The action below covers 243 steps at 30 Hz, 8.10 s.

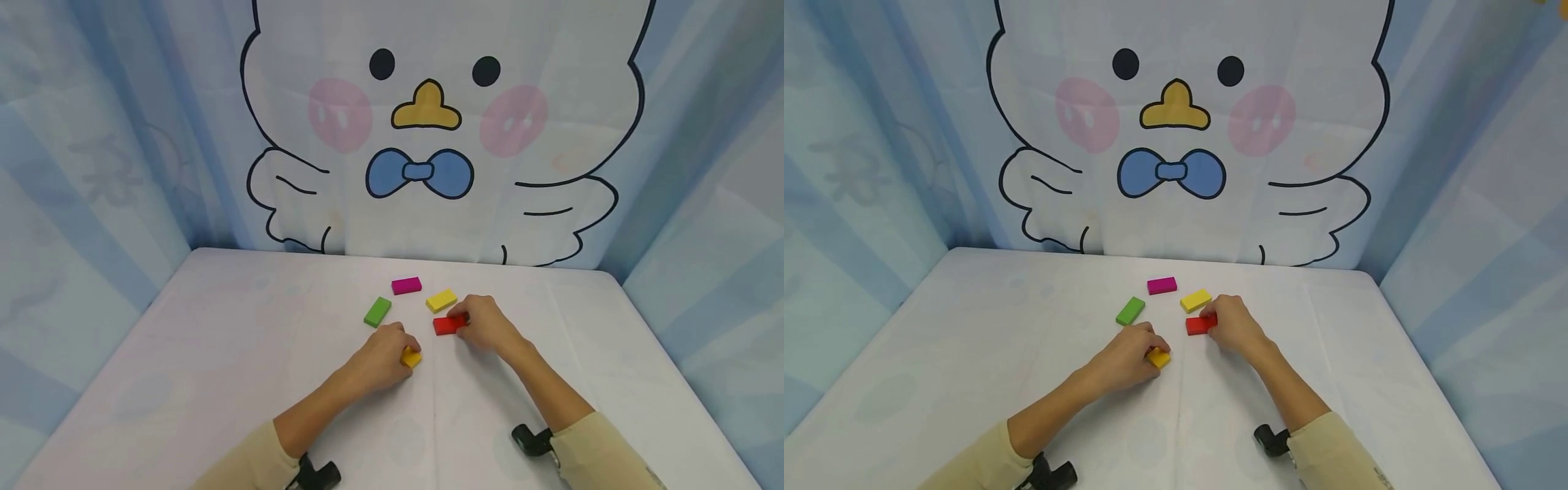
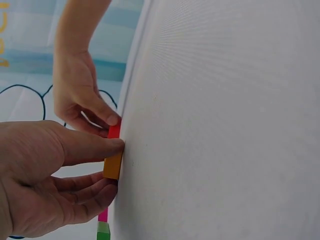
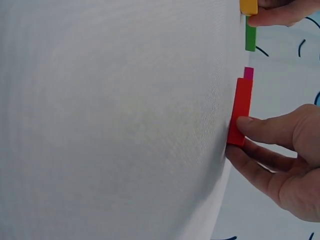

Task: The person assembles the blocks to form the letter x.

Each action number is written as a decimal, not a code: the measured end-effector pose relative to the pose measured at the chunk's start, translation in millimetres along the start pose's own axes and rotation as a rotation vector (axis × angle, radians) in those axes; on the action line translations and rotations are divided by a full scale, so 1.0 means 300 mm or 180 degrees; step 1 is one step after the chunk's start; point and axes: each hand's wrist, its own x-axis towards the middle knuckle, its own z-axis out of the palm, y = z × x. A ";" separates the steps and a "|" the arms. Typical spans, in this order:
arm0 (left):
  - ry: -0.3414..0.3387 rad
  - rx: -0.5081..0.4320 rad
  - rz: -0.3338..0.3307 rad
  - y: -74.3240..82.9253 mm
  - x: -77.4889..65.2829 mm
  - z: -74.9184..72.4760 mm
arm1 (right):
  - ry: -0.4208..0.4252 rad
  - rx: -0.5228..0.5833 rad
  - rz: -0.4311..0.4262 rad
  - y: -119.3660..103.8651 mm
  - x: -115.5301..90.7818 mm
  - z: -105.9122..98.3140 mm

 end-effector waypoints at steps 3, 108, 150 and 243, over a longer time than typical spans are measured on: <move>-0.0015 0.0004 -0.0021 -0.001 -0.006 -0.001 | -0.0005 -0.0001 0.0005 -0.001 0.002 0.004; -0.1104 0.0854 0.0354 -0.106 -0.152 -0.065 | -0.0165 0.0474 0.0230 0.023 -0.056 -0.006; -0.1140 0.0766 0.0406 -0.120 -0.148 -0.059 | -0.0415 0.0250 -0.0031 -0.087 -0.201 0.043; -0.1139 0.0723 0.0423 -0.112 -0.148 -0.059 | -0.0798 0.0656 -0.1237 -0.079 -0.208 0.048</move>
